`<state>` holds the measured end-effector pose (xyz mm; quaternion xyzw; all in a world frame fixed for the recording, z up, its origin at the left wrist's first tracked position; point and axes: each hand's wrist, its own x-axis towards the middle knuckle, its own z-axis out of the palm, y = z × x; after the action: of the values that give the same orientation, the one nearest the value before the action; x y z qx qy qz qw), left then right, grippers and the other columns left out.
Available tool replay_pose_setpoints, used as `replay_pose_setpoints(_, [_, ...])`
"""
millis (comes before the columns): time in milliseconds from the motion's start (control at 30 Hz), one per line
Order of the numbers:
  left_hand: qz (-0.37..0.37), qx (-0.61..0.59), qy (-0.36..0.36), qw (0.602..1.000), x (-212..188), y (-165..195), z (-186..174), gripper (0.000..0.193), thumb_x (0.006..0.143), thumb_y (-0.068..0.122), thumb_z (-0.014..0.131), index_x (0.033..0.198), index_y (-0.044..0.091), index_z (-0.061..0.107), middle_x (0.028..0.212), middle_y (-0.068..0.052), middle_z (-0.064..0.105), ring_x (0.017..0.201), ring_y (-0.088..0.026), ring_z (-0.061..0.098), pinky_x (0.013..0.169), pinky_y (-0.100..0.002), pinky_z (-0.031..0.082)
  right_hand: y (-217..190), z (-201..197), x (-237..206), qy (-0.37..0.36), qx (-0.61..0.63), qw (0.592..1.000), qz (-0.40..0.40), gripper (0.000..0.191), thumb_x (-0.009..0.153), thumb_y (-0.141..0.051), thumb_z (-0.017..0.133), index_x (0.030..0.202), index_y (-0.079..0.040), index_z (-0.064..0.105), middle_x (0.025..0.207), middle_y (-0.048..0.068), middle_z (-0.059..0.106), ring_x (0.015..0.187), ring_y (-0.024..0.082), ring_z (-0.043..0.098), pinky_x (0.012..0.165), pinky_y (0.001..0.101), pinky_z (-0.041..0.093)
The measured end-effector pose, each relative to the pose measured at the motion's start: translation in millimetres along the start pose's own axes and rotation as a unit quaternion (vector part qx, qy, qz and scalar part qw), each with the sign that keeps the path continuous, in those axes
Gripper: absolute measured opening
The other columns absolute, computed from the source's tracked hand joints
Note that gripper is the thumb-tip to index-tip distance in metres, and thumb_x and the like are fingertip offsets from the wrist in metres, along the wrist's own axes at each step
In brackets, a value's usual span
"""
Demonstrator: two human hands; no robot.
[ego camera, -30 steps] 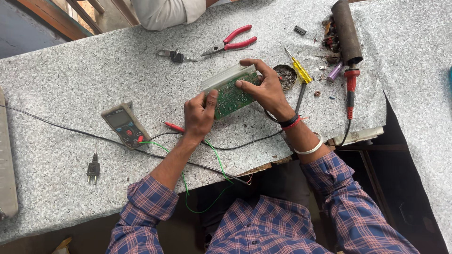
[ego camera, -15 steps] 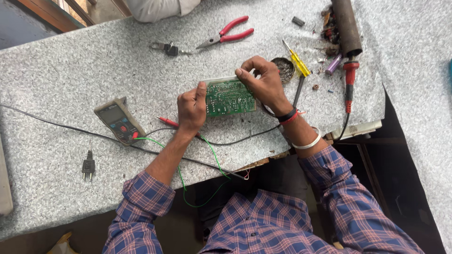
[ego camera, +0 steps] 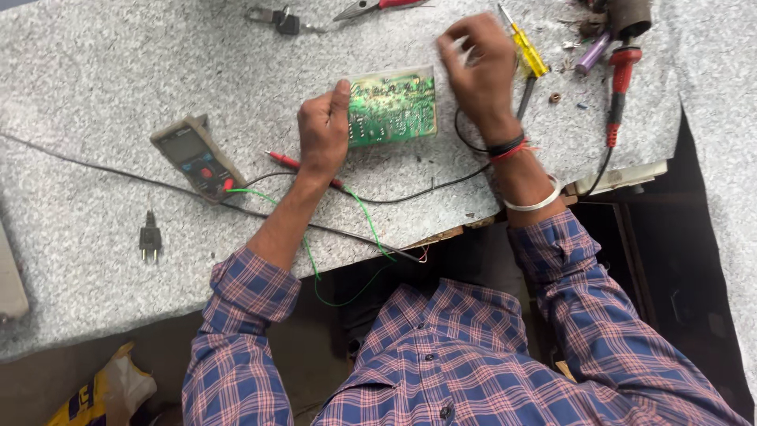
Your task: The person removes a green circuit board from an aluminum heat-sink housing and works on its components, prying and repositioning parts by hand. They then hold the board flat on the bench and use a yellow-handled screwdriver to work on components on the board.
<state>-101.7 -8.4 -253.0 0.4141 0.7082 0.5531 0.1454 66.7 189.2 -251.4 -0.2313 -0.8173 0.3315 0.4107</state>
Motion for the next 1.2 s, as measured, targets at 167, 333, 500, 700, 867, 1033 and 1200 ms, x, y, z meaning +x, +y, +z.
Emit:
replay_pose_setpoints(167, [-0.005,-0.031,-0.001,1.0,-18.5,-11.0,-17.8,0.062,0.11,0.047,0.054,0.067,0.001,0.053,0.058,0.004,0.041,0.058,-0.006,0.035,0.05,-0.033,0.03,4.6,-8.6,-19.6,0.088,-0.329,0.939,-0.036,0.044,0.09,-0.027,0.081,0.121,-0.001,0.066,0.119,0.023,0.061,0.114,0.041,0.051,0.093,0.0532,0.037])
replay_pose_setpoints(333, [-0.018,-0.04,-0.005,0.999,-31.8,-15.5,-28.5,0.063,0.108,0.049,0.054,0.063,0.004,0.052,0.055,0.005,0.045,0.052,-0.005,0.037,0.045,-0.033,0.029,-9.4,2.6,-35.4,0.001,-0.301,0.953,0.039,0.035,0.1,-0.035,0.08,0.112,-0.005,0.067,0.113,0.016,0.064,0.114,0.038,0.051,0.098,0.0571,0.029])
replay_pose_setpoints(500, [-0.03,-0.023,-0.006,0.999,-32.5,-7.2,-33.8,0.058,0.107,0.046,0.057,0.064,0.006,0.058,0.054,0.005,0.047,0.052,-0.004,0.039,0.045,-0.032,0.028,-20.8,7.2,-31.1,0.001,-0.295,0.954,0.045,0.036,0.099,-0.039,0.078,0.105,-0.005,0.07,0.113,0.014,0.064,0.111,0.035,0.055,0.098,0.0524,0.031])
replay_pose_setpoints(700, [-0.03,-0.039,-0.02,0.999,-29.1,11.9,-28.0,0.051,0.104,0.041,0.066,0.07,0.003,0.063,0.057,0.007,0.046,0.055,-0.003,0.039,0.046,-0.03,0.03,-25.6,-2.6,-22.7,0.026,-0.264,0.964,-0.011,0.016,0.088,-0.013,0.08,0.102,-0.008,0.076,0.114,0.011,0.069,0.109,0.03,0.061,0.095,0.0482,0.038])
replay_pose_setpoints(867, [-0.035,-0.024,-0.023,0.999,-28.2,17.7,-19.8,0.046,0.101,0.038,0.07,0.073,0.002,0.067,0.057,0.007,0.051,0.055,-0.001,0.042,0.046,-0.028,0.034,-39.3,-6.6,-20.7,0.022,-0.139,0.983,-0.12,0.024,0.091,0.01,0.071,0.11,-0.006,0.073,0.119,0.009,0.068,0.113,0.027,0.065,0.094,0.0378,0.055])
replay_pose_setpoints(1033, [-0.052,-0.043,-0.034,0.997,-28.5,18.3,-10.5,0.041,0.102,0.036,0.068,0.079,0.002,0.073,0.058,0.007,0.055,0.055,-0.001,0.043,0.046,-0.027,0.034,-61.2,-6.4,-22.2,-0.049,-0.087,0.974,-0.202,0.022,0.083,0.008,0.071,0.1,-0.005,0.069,0.108,0.009,0.069,0.099,0.028,0.065,0.087,0.0407,0.053])
replay_pose_setpoints(1200, [-0.056,-0.068,-0.038,0.995,-24.0,17.8,-3.7,0.043,0.104,0.039,0.064,0.083,0.003,0.074,0.059,0.008,0.057,0.055,0.0,0.046,0.046,-0.026,0.037,-69.8,-13.4,-18.5,-0.11,-0.054,0.967,-0.223,0.022,0.083,0.005,0.07,0.103,-0.004,0.069,0.108,0.009,0.071,0.095,0.029,0.063,0.085,0.0398,0.053])
